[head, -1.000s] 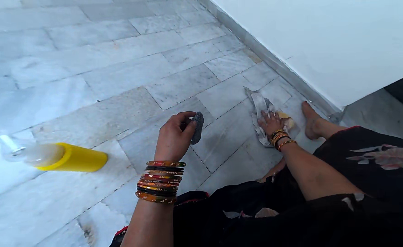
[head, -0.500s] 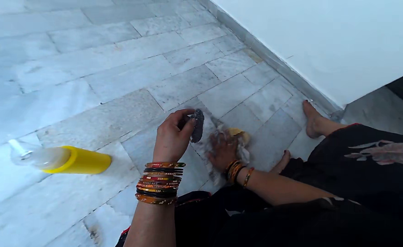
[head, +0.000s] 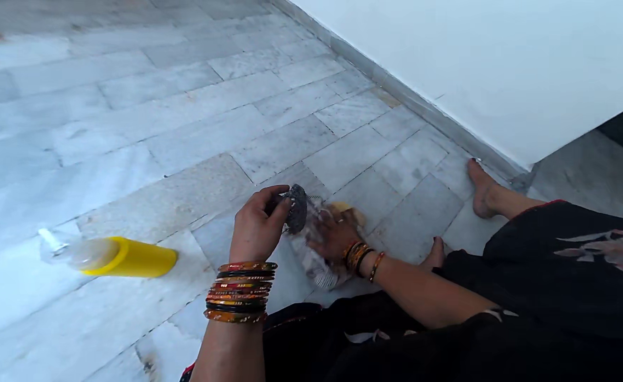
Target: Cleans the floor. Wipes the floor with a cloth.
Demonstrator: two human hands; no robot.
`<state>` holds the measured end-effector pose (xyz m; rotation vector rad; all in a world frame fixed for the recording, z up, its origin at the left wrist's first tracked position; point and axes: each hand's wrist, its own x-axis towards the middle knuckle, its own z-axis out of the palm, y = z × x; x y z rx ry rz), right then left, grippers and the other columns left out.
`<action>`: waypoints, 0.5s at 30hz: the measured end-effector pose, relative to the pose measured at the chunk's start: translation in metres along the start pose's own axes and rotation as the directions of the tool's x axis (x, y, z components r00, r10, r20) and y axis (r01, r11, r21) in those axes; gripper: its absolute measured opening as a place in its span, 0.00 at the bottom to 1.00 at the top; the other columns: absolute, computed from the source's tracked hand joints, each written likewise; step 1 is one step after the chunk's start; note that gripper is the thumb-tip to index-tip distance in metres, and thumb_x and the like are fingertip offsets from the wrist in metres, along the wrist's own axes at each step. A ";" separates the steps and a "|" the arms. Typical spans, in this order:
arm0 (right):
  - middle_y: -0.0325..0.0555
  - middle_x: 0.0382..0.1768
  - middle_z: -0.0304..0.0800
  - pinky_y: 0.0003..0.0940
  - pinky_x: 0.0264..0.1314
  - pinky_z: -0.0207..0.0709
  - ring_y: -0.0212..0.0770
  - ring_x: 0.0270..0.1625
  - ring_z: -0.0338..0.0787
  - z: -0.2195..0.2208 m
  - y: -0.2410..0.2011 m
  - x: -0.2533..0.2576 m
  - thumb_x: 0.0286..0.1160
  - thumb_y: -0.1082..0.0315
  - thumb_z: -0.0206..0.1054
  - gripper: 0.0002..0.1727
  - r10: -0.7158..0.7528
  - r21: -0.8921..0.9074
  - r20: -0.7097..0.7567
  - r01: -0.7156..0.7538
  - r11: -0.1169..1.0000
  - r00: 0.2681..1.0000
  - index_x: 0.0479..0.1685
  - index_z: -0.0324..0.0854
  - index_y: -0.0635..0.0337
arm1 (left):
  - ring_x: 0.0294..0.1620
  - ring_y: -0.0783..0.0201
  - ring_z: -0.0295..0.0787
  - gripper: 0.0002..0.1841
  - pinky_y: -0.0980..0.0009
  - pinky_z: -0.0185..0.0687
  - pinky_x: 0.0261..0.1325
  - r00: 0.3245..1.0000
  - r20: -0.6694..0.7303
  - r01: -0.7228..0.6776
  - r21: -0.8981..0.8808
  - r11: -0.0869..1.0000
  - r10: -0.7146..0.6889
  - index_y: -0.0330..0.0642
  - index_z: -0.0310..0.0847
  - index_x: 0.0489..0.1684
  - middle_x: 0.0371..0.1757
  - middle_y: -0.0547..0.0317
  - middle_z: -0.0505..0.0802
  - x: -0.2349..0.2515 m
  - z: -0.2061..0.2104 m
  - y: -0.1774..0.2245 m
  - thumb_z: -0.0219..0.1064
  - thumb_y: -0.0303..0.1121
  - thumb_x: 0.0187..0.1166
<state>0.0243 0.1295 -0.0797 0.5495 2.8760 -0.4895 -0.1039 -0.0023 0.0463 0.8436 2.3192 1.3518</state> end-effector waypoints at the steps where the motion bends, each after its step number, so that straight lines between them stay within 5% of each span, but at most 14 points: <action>1: 0.48 0.92 0.61 0.75 0.89 0.39 0.61 0.96 0.48 -0.003 0.018 0.002 0.86 0.36 0.53 0.38 0.044 -0.021 -0.043 -0.045 0.999 0.998 0.93 0.62 0.40 | 0.40 0.59 0.88 0.13 0.55 0.84 0.52 1.000 0.002 0.015 -0.002 1.000 -0.015 0.39 0.86 0.66 0.46 0.49 0.93 -0.001 0.000 0.001 0.66 0.28 0.87; 8: 0.55 0.94 0.53 0.81 0.86 0.37 0.67 0.96 0.46 -0.041 0.166 0.008 0.86 0.33 0.48 0.39 0.430 -0.068 -0.201 -0.451 0.890 0.880 0.95 0.57 0.37 | 0.39 0.62 0.88 0.13 0.59 0.85 0.50 0.999 0.013 0.036 -0.038 0.999 -0.036 0.41 0.86 0.65 0.46 0.52 0.93 0.004 0.001 -0.002 0.67 0.28 0.87; 11: 0.58 0.96 0.44 0.82 0.85 0.41 0.70 0.96 0.43 -0.046 0.209 0.020 0.85 0.35 0.51 0.40 0.521 -0.020 -0.302 -0.552 0.834 0.798 0.92 0.62 0.47 | 0.38 0.63 0.89 0.13 0.60 0.86 0.49 0.999 0.027 0.039 -0.021 0.999 -0.038 0.42 0.86 0.65 0.46 0.54 0.93 0.006 0.002 -0.003 0.67 0.29 0.86; 15: 0.57 0.97 0.41 0.81 0.87 0.34 0.67 0.97 0.37 -0.049 0.212 0.062 0.88 0.36 0.47 0.45 0.589 0.060 -0.275 -0.598 0.799 0.760 0.94 0.54 0.60 | 0.37 0.67 0.88 0.13 0.64 0.85 0.47 0.999 0.023 0.038 -0.028 0.999 -0.037 0.44 0.87 0.65 0.44 0.57 0.92 0.011 -0.001 -0.010 0.68 0.30 0.85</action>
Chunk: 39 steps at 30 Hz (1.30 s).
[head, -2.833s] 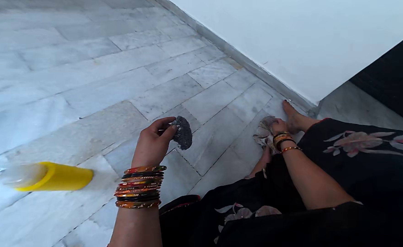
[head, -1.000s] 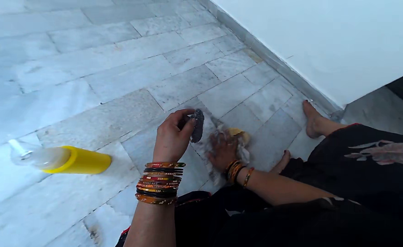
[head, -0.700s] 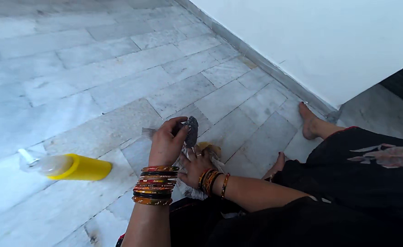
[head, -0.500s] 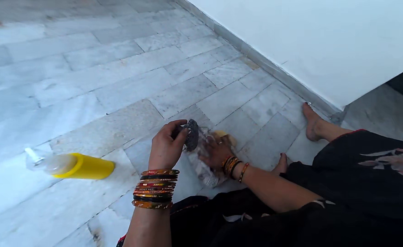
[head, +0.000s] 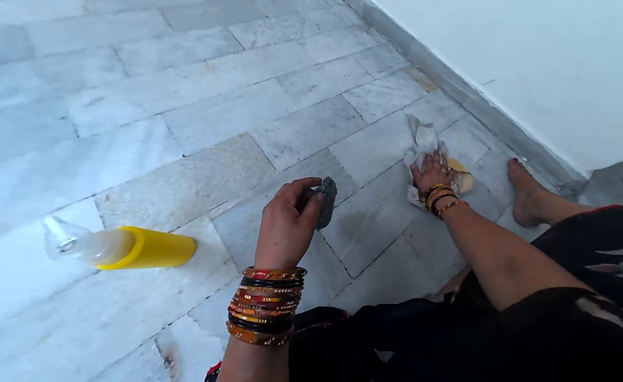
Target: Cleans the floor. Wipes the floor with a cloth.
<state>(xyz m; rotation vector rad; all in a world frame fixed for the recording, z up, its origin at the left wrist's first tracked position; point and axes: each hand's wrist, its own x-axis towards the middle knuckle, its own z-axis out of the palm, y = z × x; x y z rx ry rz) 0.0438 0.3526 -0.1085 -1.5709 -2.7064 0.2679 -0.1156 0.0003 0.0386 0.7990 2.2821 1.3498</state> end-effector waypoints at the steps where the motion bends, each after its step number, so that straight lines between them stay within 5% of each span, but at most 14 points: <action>1: 0.58 0.97 0.40 0.81 0.88 0.34 0.68 0.97 0.36 -0.001 -0.015 0.004 0.88 0.37 0.46 0.44 -0.013 0.009 0.021 0.013 1.000 1.000 0.95 0.52 0.60 | 0.37 0.68 0.88 0.14 0.66 0.85 0.46 1.000 0.001 -0.006 -0.018 1.000 0.006 0.44 0.87 0.65 0.44 0.58 0.92 0.001 0.000 -0.002 0.68 0.30 0.85; 10: 0.56 0.96 0.45 0.76 0.90 0.34 0.64 0.98 0.35 0.014 -0.182 -0.042 0.91 0.43 0.48 0.41 -0.384 0.091 0.123 0.375 0.922 0.915 0.96 0.50 0.58 | 0.35 0.71 0.86 0.14 0.71 0.83 0.44 0.998 -0.057 -0.033 -0.053 0.998 0.030 0.42 0.86 0.65 0.42 0.59 0.92 0.004 -0.006 -0.007 0.67 0.32 0.86; 12: 0.56 0.96 0.43 0.77 0.90 0.32 0.64 0.98 0.33 0.011 -0.208 -0.080 0.85 0.52 0.60 0.41 -0.516 0.173 0.167 0.490 0.854 0.840 0.96 0.50 0.56 | 0.35 0.70 0.85 0.14 0.69 0.83 0.44 0.997 -0.078 -0.025 -0.047 0.999 0.021 0.42 0.85 0.67 0.42 0.57 0.92 0.003 -0.008 -0.005 0.67 0.32 0.87; 14: 0.59 0.96 0.42 0.73 0.92 0.26 0.63 0.98 0.31 0.000 -0.226 -0.122 0.69 0.59 0.78 0.52 -0.593 0.302 0.238 0.521 0.798 0.770 0.95 0.52 0.59 | 0.35 0.68 0.85 0.14 0.67 0.82 0.45 0.995 -0.102 -0.012 -0.039 0.999 0.008 0.41 0.85 0.67 0.42 0.56 0.92 0.002 -0.009 -0.003 0.66 0.31 0.87; 17: 0.60 0.93 0.56 0.68 0.94 0.25 0.63 0.97 0.39 -0.036 -0.227 -0.176 0.86 0.52 0.64 0.34 -0.660 0.351 0.346 0.561 0.750 0.667 0.87 0.68 0.60 | 0.37 0.67 0.86 0.13 0.63 0.83 0.48 0.992 -0.125 0.001 -0.011 1.000 -0.003 0.40 0.86 0.64 0.41 0.55 0.92 0.000 -0.010 -0.002 0.66 0.29 0.86; 20: 0.52 0.93 0.59 0.67 0.95 0.26 0.58 0.98 0.40 -0.036 -0.213 -0.188 0.93 0.44 0.47 0.32 -0.686 0.277 0.483 0.648 0.709 0.544 0.86 0.71 0.53 | 0.37 0.64 0.85 0.12 0.59 0.81 0.47 0.991 -0.135 0.006 0.020 1.000 -0.003 0.39 0.86 0.64 0.42 0.53 0.92 -0.003 -0.012 -0.003 0.66 0.28 0.86; 22: 0.50 0.94 0.55 0.69 0.94 0.30 0.56 0.98 0.40 -0.002 -0.193 -0.179 0.90 0.39 0.50 0.34 -0.707 0.243 0.395 0.676 0.696 0.587 0.84 0.74 0.51 | 0.38 0.61 0.86 0.12 0.56 0.82 0.49 0.989 -0.144 0.027 0.025 0.999 -0.023 0.39 0.86 0.64 0.43 0.50 0.92 -0.003 -0.013 -0.005 0.65 0.29 0.87; 25: 0.46 0.97 0.48 0.72 0.91 0.43 0.56 0.98 0.42 0.009 -0.154 -0.157 0.87 0.39 0.53 0.39 -0.648 0.178 0.263 0.624 0.761 0.715 0.95 0.57 0.43 | 0.40 0.58 0.88 0.13 0.53 0.83 0.52 0.987 -0.154 0.062 0.038 0.997 -0.056 0.38 0.86 0.65 0.46 0.47 0.92 -0.005 -0.017 -0.007 0.65 0.29 0.88; 32: 0.53 0.97 0.44 0.80 0.87 0.41 0.65 0.97 0.43 -0.001 -0.039 -0.101 0.87 0.34 0.49 0.42 -0.323 0.020 0.171 0.325 0.946 0.931 0.97 0.50 0.40 | 0.44 0.60 0.88 0.14 0.56 0.83 0.56 0.959 -0.277 0.054 -0.008 0.999 -0.054 0.39 0.85 0.66 0.48 0.48 0.92 -0.004 -0.047 -0.010 0.64 0.32 0.88; 36: 0.59 0.95 0.49 0.81 0.83 0.48 0.70 0.95 0.48 0.009 -0.008 -0.129 0.84 0.34 0.51 0.43 -0.405 -0.036 0.061 0.407 0.913 0.912 0.95 0.57 0.47 | 0.45 0.70 0.89 0.15 0.67 0.84 0.56 0.919 -0.390 0.002 -0.134 0.991 -0.054 0.39 0.83 0.67 0.49 0.53 0.92 0.000 -0.061 -0.014 0.64 0.33 0.87; 39: 0.58 0.96 0.46 0.85 0.83 0.42 0.71 0.96 0.41 0.008 -0.027 -0.181 0.79 0.34 0.57 0.45 -0.585 0.029 0.200 0.592 0.805 0.786 0.95 0.56 0.42 | 0.43 0.78 0.88 0.15 0.77 0.85 0.53 0.869 -0.494 -0.100 -0.243 0.965 -0.034 0.38 0.82 0.66 0.47 0.61 0.91 0.002 -0.062 -0.017 0.64 0.31 0.86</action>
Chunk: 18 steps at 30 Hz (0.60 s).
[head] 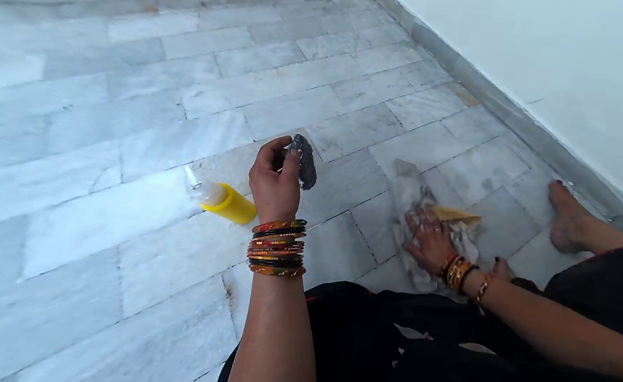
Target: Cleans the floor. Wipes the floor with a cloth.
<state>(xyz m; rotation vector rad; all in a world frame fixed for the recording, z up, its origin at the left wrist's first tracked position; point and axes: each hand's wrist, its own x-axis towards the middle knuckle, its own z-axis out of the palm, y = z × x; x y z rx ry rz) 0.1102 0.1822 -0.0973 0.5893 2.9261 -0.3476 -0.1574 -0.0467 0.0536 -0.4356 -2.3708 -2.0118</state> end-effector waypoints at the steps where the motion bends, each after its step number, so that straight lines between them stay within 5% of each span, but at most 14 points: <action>1: 0.56 0.96 0.46 0.86 0.82 0.41 0.70 0.96 0.40 0.002 -0.020 -0.006 0.78 0.32 0.58 0.44 -0.075 0.027 0.060 0.074 0.997 0.995 0.94 0.58 0.39 | 0.43 0.79 0.88 0.14 0.79 0.86 0.53 0.999 -0.038 -0.024 -0.056 0.998 0.022 0.37 0.82 0.66 0.46 0.63 0.91 0.001 0.000 -0.001 0.64 0.30 0.86; 3: 0.54 0.96 0.49 0.86 0.82 0.41 0.70 0.96 0.42 0.011 -0.057 -0.009 0.77 0.30 0.56 0.42 -0.242 0.065 0.109 0.236 0.970 0.964 0.92 0.62 0.31 | 0.43 0.79 0.89 0.15 0.78 0.87 0.52 0.992 -0.110 -0.072 -0.144 0.987 0.056 0.36 0.80 0.67 0.46 0.65 0.90 0.002 -0.001 -0.001 0.63 0.30 0.86; 6: 0.59 0.90 0.63 0.86 0.72 0.57 0.74 0.90 0.60 0.030 -0.107 0.002 0.76 0.31 0.58 0.38 -0.494 0.051 -0.067 0.497 0.866 0.867 0.88 0.69 0.29 | 0.48 0.77 0.88 0.17 0.75 0.87 0.58 0.984 -0.175 -0.080 -0.222 0.972 0.041 0.38 0.76 0.72 0.51 0.66 0.89 -0.003 -0.010 0.004 0.62 0.32 0.89; 12: 0.53 0.98 0.39 0.78 0.84 0.44 0.64 0.96 0.45 0.009 -0.199 0.071 0.86 0.35 0.50 0.38 -0.475 0.135 0.256 0.456 0.880 0.842 0.95 0.55 0.31 | 0.53 0.71 0.90 0.13 0.71 0.89 0.58 0.935 -0.353 -0.098 -0.354 0.930 -0.036 0.39 0.78 0.67 0.52 0.65 0.90 0.003 -0.014 0.011 0.62 0.29 0.88; 18: 0.51 0.96 0.46 0.83 0.86 0.33 0.63 0.97 0.42 -0.002 -0.242 0.148 0.86 0.38 0.55 0.38 -0.483 0.138 0.204 0.463 0.875 0.852 0.95 0.55 0.32 | 0.56 0.72 0.90 0.13 0.72 0.88 0.62 0.925 -0.370 -0.065 -0.380 0.923 -0.087 0.40 0.78 0.69 0.57 0.65 0.89 0.002 -0.011 0.010 0.60 0.30 0.90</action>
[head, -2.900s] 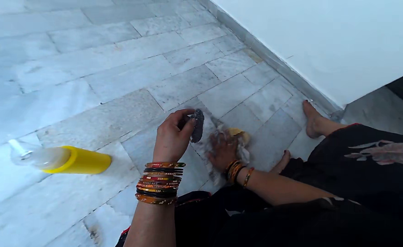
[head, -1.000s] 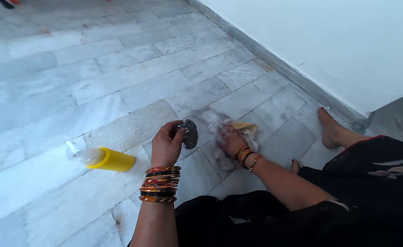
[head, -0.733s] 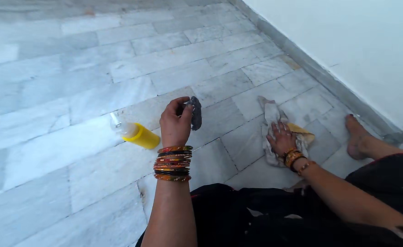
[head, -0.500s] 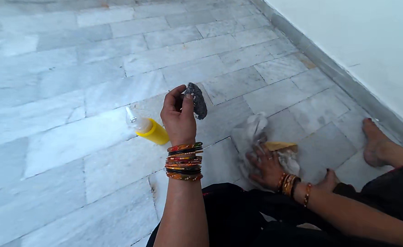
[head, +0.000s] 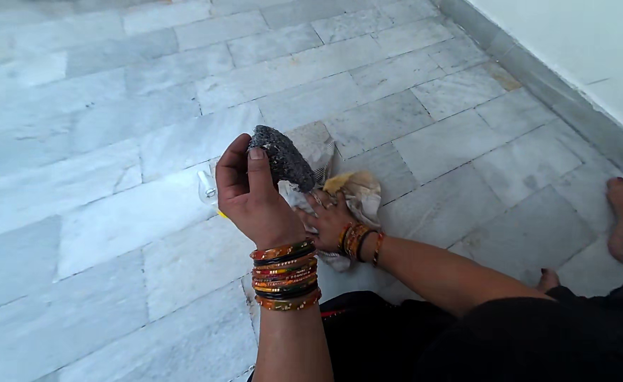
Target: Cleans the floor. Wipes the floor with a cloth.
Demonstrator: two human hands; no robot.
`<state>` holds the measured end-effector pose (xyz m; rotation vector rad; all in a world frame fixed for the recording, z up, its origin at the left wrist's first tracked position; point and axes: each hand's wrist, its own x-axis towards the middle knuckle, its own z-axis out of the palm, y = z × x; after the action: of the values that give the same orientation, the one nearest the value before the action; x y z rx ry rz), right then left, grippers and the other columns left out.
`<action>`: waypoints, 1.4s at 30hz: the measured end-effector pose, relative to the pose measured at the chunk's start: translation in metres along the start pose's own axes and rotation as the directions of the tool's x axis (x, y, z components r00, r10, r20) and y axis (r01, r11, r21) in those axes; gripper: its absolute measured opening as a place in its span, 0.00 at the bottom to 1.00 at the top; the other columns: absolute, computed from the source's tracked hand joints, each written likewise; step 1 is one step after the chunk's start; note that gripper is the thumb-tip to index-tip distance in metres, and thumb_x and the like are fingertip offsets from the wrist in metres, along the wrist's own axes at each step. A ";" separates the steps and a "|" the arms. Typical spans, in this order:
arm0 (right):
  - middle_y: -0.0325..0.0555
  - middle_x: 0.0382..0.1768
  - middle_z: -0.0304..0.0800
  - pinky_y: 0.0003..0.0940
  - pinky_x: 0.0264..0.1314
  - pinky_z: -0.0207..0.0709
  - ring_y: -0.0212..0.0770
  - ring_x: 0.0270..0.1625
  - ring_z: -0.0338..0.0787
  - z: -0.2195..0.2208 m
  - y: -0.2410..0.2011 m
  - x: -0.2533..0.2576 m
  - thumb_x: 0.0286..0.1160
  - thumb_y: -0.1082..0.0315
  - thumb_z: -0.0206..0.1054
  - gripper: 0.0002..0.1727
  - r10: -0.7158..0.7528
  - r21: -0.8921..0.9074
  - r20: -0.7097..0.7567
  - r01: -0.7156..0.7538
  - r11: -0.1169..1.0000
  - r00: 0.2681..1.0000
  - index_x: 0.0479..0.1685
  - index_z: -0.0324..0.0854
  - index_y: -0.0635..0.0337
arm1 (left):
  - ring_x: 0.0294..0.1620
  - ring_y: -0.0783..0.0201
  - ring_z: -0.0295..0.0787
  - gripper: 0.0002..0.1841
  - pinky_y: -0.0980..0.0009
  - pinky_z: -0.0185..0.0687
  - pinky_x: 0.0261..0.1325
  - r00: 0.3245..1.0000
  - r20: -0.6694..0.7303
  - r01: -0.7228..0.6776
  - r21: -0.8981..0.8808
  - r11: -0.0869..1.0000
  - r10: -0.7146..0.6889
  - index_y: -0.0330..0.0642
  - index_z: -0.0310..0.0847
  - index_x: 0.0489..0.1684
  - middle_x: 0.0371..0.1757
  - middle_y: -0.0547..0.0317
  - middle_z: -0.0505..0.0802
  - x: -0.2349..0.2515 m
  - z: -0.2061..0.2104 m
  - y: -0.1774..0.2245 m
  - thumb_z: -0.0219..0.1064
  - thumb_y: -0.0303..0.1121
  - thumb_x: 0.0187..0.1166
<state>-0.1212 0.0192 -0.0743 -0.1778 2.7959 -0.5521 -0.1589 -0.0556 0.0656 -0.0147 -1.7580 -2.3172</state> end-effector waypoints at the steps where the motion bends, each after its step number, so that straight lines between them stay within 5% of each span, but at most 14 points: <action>1: 0.51 0.95 0.50 0.84 0.86 0.31 0.64 0.97 0.44 -0.006 0.001 0.012 0.86 0.39 0.55 0.37 0.002 0.009 0.009 -0.002 1.000 1.000 0.95 0.54 0.30 | 0.56 0.71 0.89 0.14 0.70 0.88 0.62 1.000 -0.003 0.011 -0.004 1.000 -0.011 0.39 0.77 0.70 0.57 0.64 0.88 0.000 0.000 0.000 0.59 0.29 0.91; 4: 0.51 0.90 0.64 0.84 0.85 0.29 0.66 0.95 0.50 -0.023 0.009 0.044 0.87 0.38 0.52 0.35 0.019 -0.008 0.005 -0.019 1.000 1.000 0.93 0.62 0.33 | 0.56 0.70 0.90 0.13 0.69 0.88 0.63 1.000 -0.010 0.021 0.001 1.000 -0.021 0.39 0.77 0.68 0.56 0.64 0.89 0.000 0.002 -0.004 0.59 0.28 0.90; 6: 0.49 0.96 0.50 0.79 0.88 0.22 0.64 0.97 0.38 -0.045 0.015 0.056 0.85 0.39 0.59 0.35 0.080 0.078 0.005 -0.081 0.994 0.997 0.85 0.73 0.49 | 0.55 0.72 0.90 0.12 0.70 0.89 0.62 0.999 0.001 0.038 0.024 0.999 -0.038 0.41 0.78 0.67 0.54 0.66 0.89 0.000 0.003 -0.009 0.59 0.29 0.90; 7: 0.49 0.97 0.45 0.79 0.88 0.21 0.62 0.98 0.36 -0.051 0.023 0.063 0.82 0.43 0.65 0.37 0.094 0.107 -0.021 -0.091 0.990 0.995 0.87 0.70 0.50 | 0.54 0.72 0.90 0.12 0.70 0.89 0.61 0.999 0.009 0.046 0.033 0.998 -0.046 0.41 0.78 0.66 0.54 0.67 0.90 0.000 0.003 -0.012 0.60 0.29 0.90; 11: 0.46 0.97 0.47 0.84 0.85 0.32 0.62 0.97 0.41 -0.049 0.082 0.087 0.85 0.40 0.55 0.36 0.154 0.000 -0.191 -0.157 0.988 0.969 0.94 0.58 0.32 | 0.51 0.72 0.91 0.11 0.70 0.90 0.59 0.995 0.004 0.095 0.064 0.993 -0.096 0.42 0.80 0.65 0.52 0.67 0.90 0.000 0.003 -0.021 0.61 0.29 0.89; 15: 0.44 0.97 0.48 0.82 0.86 0.34 0.60 0.98 0.42 -0.066 0.154 0.073 0.86 0.32 0.46 0.37 0.303 -0.032 -0.279 -0.325 0.945 0.911 0.94 0.56 0.28 | 0.51 0.72 0.91 0.11 0.71 0.90 0.59 0.991 0.011 0.134 0.076 0.988 -0.135 0.43 0.81 0.64 0.51 0.67 0.90 -0.001 0.003 -0.024 0.61 0.29 0.90; 19: 0.51 0.96 0.47 0.84 0.85 0.35 0.65 0.97 0.43 -0.087 0.232 0.027 0.86 0.33 0.44 0.38 0.486 0.003 -0.350 -0.518 0.855 0.801 0.95 0.56 0.34 | 0.51 0.73 0.91 0.10 0.71 0.89 0.59 0.989 0.032 0.142 0.075 0.987 -0.145 0.43 0.81 0.63 0.50 0.68 0.91 -0.003 0.005 -0.026 0.61 0.28 0.89; 24: 0.63 0.94 0.49 0.88 0.82 0.40 0.74 0.94 0.44 -0.094 0.304 -0.088 0.91 0.42 0.47 0.35 0.723 0.109 -0.388 -0.751 0.651 0.571 0.95 0.56 0.42 | 0.49 0.74 0.91 0.10 0.73 0.89 0.57 0.984 0.037 0.173 0.049 0.984 -0.175 0.44 0.82 0.62 0.49 0.69 0.91 -0.002 0.005 -0.025 0.62 0.29 0.89; 28: 0.69 0.93 0.49 0.93 0.77 0.40 0.80 0.92 0.44 -0.074 0.322 -0.180 0.91 0.53 0.54 0.33 0.816 0.184 -0.406 -0.838 0.513 0.411 0.94 0.57 0.47 | 0.49 0.75 0.90 0.10 0.75 0.89 0.56 0.984 0.045 0.173 0.019 0.985 -0.174 0.43 0.81 0.63 0.49 0.70 0.91 -0.002 0.004 -0.021 0.62 0.28 0.89; 32: 0.68 0.92 0.51 0.92 0.76 0.43 0.79 0.92 0.46 -0.051 0.306 -0.203 0.92 0.57 0.54 0.31 0.831 0.195 -0.437 -0.866 0.461 0.344 0.93 0.59 0.50 | 0.49 0.76 0.90 0.11 0.75 0.88 0.56 0.984 0.041 0.172 0.003 0.985 -0.172 0.42 0.80 0.65 0.50 0.69 0.90 -0.004 0.005 -0.017 0.61 0.28 0.89; 37: 0.69 0.92 0.53 0.86 0.80 0.48 0.77 0.93 0.47 -0.044 0.248 -0.155 0.91 0.54 0.53 0.33 0.812 0.171 -0.411 -0.839 0.516 0.415 0.93 0.59 0.54 | 0.50 0.75 0.90 0.11 0.75 0.88 0.56 0.987 0.036 0.155 -0.005 0.988 -0.155 0.42 0.81 0.64 0.51 0.68 0.90 -0.003 0.006 -0.013 0.63 0.29 0.88; 42: 0.64 0.94 0.48 0.83 0.84 0.41 0.73 0.95 0.42 -0.036 0.168 -0.068 0.90 0.45 0.50 0.37 0.651 0.098 -0.354 -0.666 0.740 0.671 0.95 0.54 0.51 | 0.49 0.76 0.90 0.11 0.76 0.88 0.56 0.987 0.055 0.154 0.007 0.988 -0.154 0.42 0.81 0.64 0.51 0.69 0.90 -0.003 0.007 -0.014 0.63 0.30 0.89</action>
<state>-0.0783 0.1979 -0.0904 1.0113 2.9141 -0.3600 -0.1595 -0.0451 0.0537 0.0601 -1.8502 -2.4431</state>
